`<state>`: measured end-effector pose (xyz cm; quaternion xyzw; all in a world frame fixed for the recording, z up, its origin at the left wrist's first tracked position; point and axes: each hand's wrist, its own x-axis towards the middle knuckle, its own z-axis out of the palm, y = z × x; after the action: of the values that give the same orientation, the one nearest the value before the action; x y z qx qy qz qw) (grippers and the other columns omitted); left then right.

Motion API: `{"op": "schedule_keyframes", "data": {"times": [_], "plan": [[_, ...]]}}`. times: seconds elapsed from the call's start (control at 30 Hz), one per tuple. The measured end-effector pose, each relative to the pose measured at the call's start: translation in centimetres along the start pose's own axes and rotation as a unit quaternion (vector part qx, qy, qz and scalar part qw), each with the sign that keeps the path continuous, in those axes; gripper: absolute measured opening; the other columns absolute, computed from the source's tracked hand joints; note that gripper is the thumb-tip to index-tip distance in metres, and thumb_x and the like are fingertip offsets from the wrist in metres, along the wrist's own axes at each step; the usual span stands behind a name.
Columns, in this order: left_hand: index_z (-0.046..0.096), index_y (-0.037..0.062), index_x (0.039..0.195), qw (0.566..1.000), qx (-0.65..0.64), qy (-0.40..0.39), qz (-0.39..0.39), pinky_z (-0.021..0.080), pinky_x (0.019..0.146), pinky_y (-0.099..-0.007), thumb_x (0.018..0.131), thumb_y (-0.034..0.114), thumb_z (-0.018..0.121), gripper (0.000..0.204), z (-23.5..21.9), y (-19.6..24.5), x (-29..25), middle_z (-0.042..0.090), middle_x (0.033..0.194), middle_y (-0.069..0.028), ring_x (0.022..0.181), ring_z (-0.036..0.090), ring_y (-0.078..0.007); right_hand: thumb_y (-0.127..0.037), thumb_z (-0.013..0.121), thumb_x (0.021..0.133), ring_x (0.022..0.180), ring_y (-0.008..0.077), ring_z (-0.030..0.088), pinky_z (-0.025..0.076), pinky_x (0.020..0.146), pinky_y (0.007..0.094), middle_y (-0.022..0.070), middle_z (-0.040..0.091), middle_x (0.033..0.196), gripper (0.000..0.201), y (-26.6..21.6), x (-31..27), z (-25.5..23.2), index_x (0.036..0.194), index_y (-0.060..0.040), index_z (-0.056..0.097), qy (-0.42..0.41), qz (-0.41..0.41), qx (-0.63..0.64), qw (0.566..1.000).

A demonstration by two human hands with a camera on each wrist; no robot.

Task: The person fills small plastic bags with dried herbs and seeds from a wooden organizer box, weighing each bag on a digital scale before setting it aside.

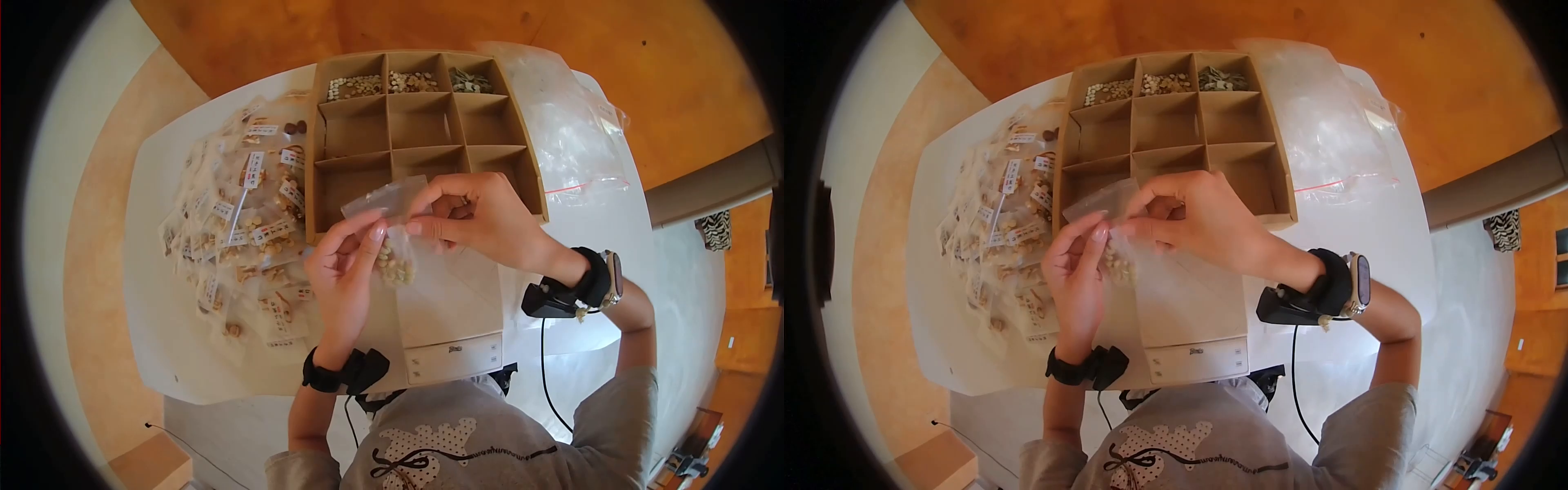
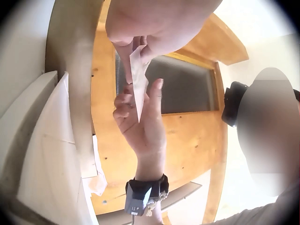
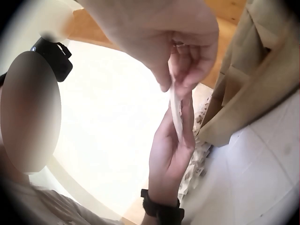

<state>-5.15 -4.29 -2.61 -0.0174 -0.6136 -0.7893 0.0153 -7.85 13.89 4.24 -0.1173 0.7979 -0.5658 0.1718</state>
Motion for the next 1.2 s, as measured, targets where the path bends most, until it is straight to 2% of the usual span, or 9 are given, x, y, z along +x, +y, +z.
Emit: {"op": "schedule_keyframes", "data": {"times": [0.27,0.4,0.5,0.6,0.67,0.8,0.93,1.03,1.2], "plan": [[0.066,-0.001,0.087,0.988,-0.019,-0.148,-0.03,0.045,0.058,-0.0197,0.084,0.004,0.056,0.011,0.4,1.0,-1.8,0.066,0.087,-0.0107,0.077,0.062,-0.0105,0.007,0.052,0.081,0.068,0.0136,0.061,0.049,0.06,0.0244,0.0098,0.063,0.083,0.018,3.0,-5.4,-0.8,0.095,0.0024,0.064,0.01,-0.072,0.201,0.977],[0.066,-0.0023,0.084,0.972,-0.106,-0.209,-0.032,0.047,0.059,-0.0203,0.081,0.002,0.06,0.008,1.5,2.0,-2.3,0.066,0.087,-0.0118,0.078,0.062,-0.0121,0.004,0.06,0.077,0.072,0.0155,0.062,0.049,0.063,0.0278,0.0124,0.065,0.086,0.015,2.9,-8.7,-0.6,0.09,0.0005,0.067,0.084,-0.179,0.023,0.98],[0.066,-0.0026,0.083,0.976,0.064,-0.208,-0.016,0.048,0.061,-0.021,0.074,-0.001,0.066,0.009,3.2,2.4,-3.6,0.066,0.086,-0.0121,0.076,0.062,-0.0124,0.001,0.067,0.074,0.071,0.0158,0.062,0.049,0.062,0.0269,0.0107,0.066,0.086,0.016,2.5,-10.6,0.4,0.089,-0.0011,0.068,0.143,-0.169,-0.026,0.975],[0.066,-0.0017,0.085,0.972,0.166,-0.167,-0.027,0.049,0.062,-0.0209,0.07,-0.003,0.07,0.016,3.3,3.8,-4.8,0.066,0.085,-0.0126,0.073,0.063,-0.0125,0.001,0.068,0.074,0.072,0.0143,0.063,0.05,0.063,0.0246,0.0084,0.066,0.082,0.011,2.4,-12.8,0.2,0.084,-0.0007,0.067,0.223,-0.118,-0.005,0.968],[0.065,-0.0013,0.092,0.966,0.209,-0.049,0.143,0.049,0.064,-0.0221,0.074,0.0,0.068,0.019,2.6,5.0,-4.2,0.066,0.084,-0.0123,0.073,0.063,-0.0126,0.005,0.064,0.076,0.076,0.0156,0.064,0.052,0.066,0.0257,0.0101,0.064,0.083,0.011,3.1,-14.3,-0.8,0.086,0.002,0.064,0.306,-0.084,0.078,0.945],[0.059,-0.002,0.11,0.827,0.435,0.24,0.261,0.046,0.081,-0.0274,0.083,0.004,0.056,0.027,-1.8,7.7,0.1,0.064,0.101,-0.0129,0.089,0.062,-0.0168,-0.002,0.064,0.078,0.089,0.0224,0.063,0.051,0.078,0.0296,0.0117,0.063,0.097,0.023,6.3,-18.0,-2.7,0.101,0.0012,0.06,0.407,0.008,-0.065,0.911],[0.05,0.0004,0.122,0.766,0.62,0.002,0.172,0.034,0.098,-0.0296,0.09,0.016,0.05,0.036,-9.2,4.3,3.2,0.052,0.124,-0.0129,0.116,0.047,-0.0207,-0.019,0.064,0.079,0.124,0.0313,0.036,0.033,0.099,0.0454,0.0133,0.046,0.128,0.043,11.0,-19.3,0.3,0.117,-0.0036,0.052,0.354,0.04,-0.312,0.881],[0.053,0.0032,0.118,0.759,0.626,-0.023,0.175,0.028,0.102,-0.0351,0.086,0.016,0.054,0.034,-3.4,3.0,1.3,0.047,0.128,-0.0163,0.122,0.04,-0.0296,-0.03,0.059,0.082,0.131,0.0278,0.025,0.021,0.104,0.0497,0.0095,0.035,0.138,0.052,12.7,-19.2,2.5,0.127,-0.008,0.045,0.329,0.085,-0.387,0.857],[0.041,0.0031,0.127,0.684,0.593,-0.347,0.245,0.02,0.106,-0.0414,0.082,0.028,0.058,0.055,7.4,2.9,-4.7,0.04,0.133,-0.0142,0.126,0.035,-0.027,-0.025,0.053,0.086,0.131,0.0265,0.026,0.02,0.105,0.0479,0.0078,0.038,0.137,0.042,13.3,-18.9,2.6,0.124,-0.0066,0.048,0.331,0.09,-0.409,0.846]]}}
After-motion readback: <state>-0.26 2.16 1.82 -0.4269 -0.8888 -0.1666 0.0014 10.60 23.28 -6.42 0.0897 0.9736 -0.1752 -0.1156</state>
